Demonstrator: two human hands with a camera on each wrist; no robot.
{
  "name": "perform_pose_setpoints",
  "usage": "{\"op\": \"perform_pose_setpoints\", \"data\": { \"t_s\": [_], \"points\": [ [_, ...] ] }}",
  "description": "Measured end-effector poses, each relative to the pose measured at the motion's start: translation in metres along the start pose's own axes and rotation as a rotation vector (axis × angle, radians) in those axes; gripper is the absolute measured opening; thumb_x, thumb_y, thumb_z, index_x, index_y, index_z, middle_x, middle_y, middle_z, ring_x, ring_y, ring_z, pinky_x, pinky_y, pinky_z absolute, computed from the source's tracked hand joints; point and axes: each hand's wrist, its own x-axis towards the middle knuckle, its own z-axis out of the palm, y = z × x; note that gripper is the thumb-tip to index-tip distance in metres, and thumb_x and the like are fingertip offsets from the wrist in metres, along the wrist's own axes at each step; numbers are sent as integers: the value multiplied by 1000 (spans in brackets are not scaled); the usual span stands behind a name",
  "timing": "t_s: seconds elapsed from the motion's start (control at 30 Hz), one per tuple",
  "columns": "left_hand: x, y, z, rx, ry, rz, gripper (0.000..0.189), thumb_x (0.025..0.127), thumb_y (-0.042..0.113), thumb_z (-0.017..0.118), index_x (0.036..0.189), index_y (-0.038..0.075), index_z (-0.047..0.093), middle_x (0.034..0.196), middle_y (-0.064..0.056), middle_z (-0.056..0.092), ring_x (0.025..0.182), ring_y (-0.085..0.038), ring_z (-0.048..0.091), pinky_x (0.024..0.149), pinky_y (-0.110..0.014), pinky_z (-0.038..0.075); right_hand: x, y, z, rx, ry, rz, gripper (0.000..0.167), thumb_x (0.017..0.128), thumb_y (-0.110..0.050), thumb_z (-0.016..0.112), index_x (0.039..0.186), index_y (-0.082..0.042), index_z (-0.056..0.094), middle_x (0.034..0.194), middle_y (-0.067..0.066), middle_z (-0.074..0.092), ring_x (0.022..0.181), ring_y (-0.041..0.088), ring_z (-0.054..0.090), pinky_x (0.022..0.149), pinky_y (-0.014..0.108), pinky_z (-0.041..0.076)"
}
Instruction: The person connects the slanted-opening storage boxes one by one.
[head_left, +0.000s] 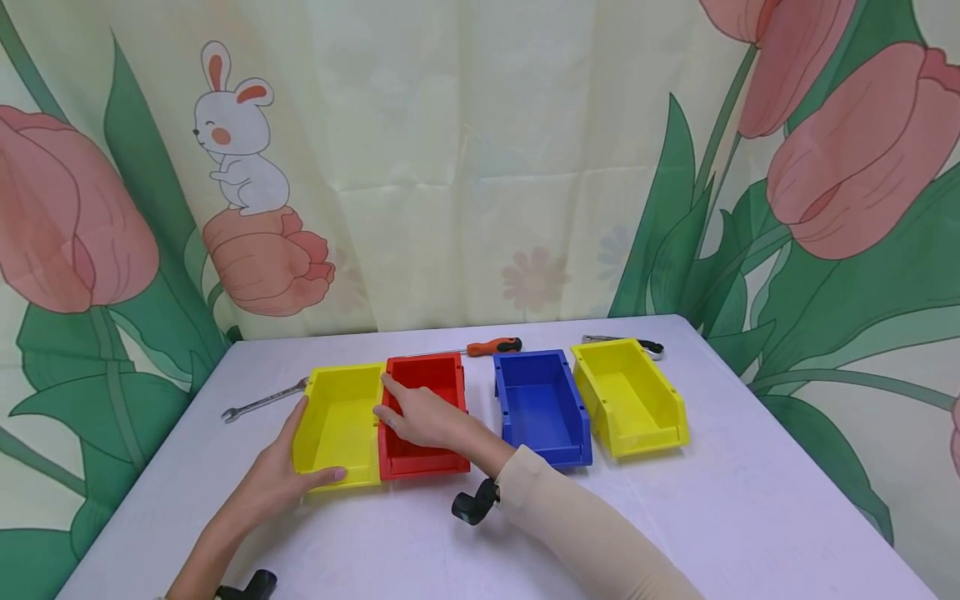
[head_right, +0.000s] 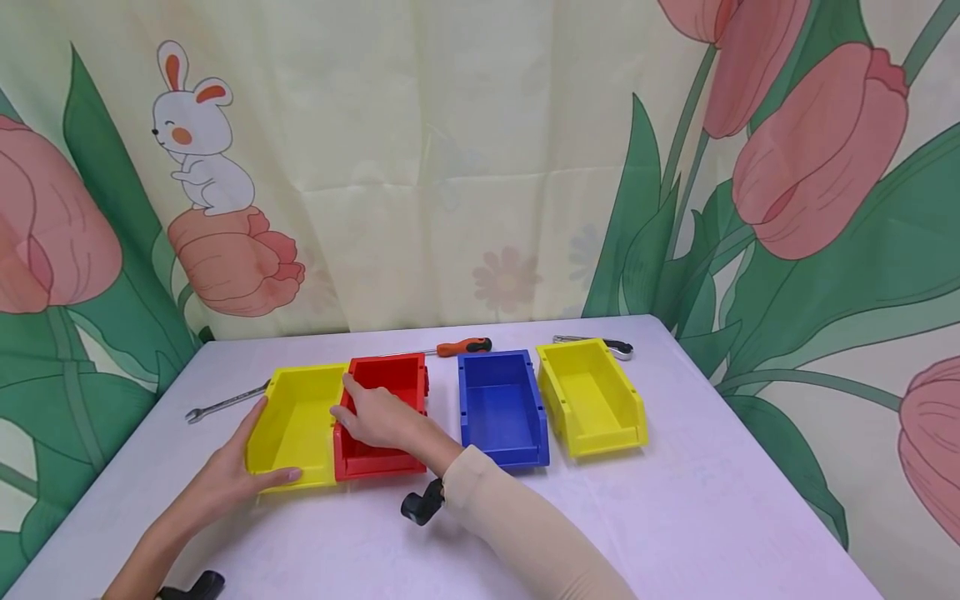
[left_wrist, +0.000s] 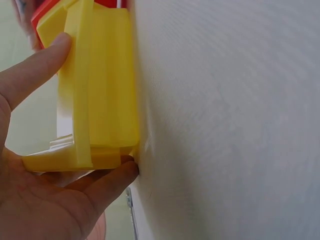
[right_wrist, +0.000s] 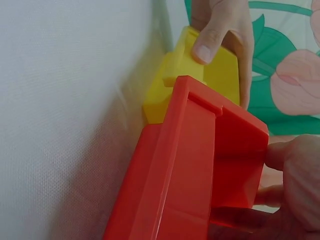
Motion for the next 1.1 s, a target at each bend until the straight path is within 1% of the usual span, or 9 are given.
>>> {"op": "perform_pose_setpoints", "data": {
  "t_s": [0.17, 0.37, 0.57, 0.67, 0.77, 0.93, 1.1],
  "points": [
    [1, 0, 0, -1, -1, 7, 147, 75, 61, 89, 170, 19, -14, 174, -29, 17, 145, -54, 38, 113, -66, 49, -1, 0, 0, 13, -4, 7, 73, 107, -44, 59, 170, -27, 26, 78, -3, 64, 67, 10, 59, 77, 15, 59],
    [1, -1, 0, -4, -9, 9, 147, 75, 61, 89, 170, 18, -15, 174, -29, 16, 145, -55, 37, 115, -68, 46, -1, -1, 0, 14, -1, 9, 73, 107, -44, 60, 169, -27, 27, 80, -6, 65, 71, 8, 61, 82, 18, 61],
    [2, -2, 0, -12, -13, 22, 146, 76, 62, 88, 170, 19, -15, 175, -29, 14, 147, -55, 36, 117, -69, 44, 0, 0, -1, 36, -3, -5, 72, 107, -43, 60, 169, -23, 29, 76, -1, 63, 68, 9, 57, 78, 17, 58],
    [1, -1, 0, -14, -13, 21, 146, 76, 62, 88, 170, 19, -15, 175, -28, 14, 147, -55, 35, 117, -69, 44, 0, 1, 0, 36, -9, -7, 72, 107, -43, 59, 169, -23, 28, 76, -2, 63, 67, 9, 57, 76, 15, 57],
    [1, -1, 0, -22, -16, 27, 146, 77, 60, 89, 170, 19, -16, 175, -28, 13, 148, -54, 34, 117, -69, 43, 0, 2, 0, 38, -8, -4, 72, 107, -43, 59, 169, -24, 28, 76, -2, 64, 68, 9, 58, 77, 16, 58],
    [2, 0, -1, -24, -15, 32, 146, 77, 59, 89, 170, 19, -16, 176, -27, 13, 148, -54, 34, 116, -68, 45, 1, 3, 1, 36, -9, -2, 73, 107, -44, 59, 170, -26, 27, 78, -4, 64, 71, 9, 60, 80, 16, 59],
    [2, -1, 0, -23, -12, 27, 146, 77, 59, 89, 170, 19, -15, 175, -28, 14, 147, -54, 35, 115, -67, 47, -1, 4, 2, 40, -12, -3, 73, 107, -44, 59, 170, -26, 26, 78, -3, 64, 71, 9, 60, 79, 16, 59]
  ]
}}
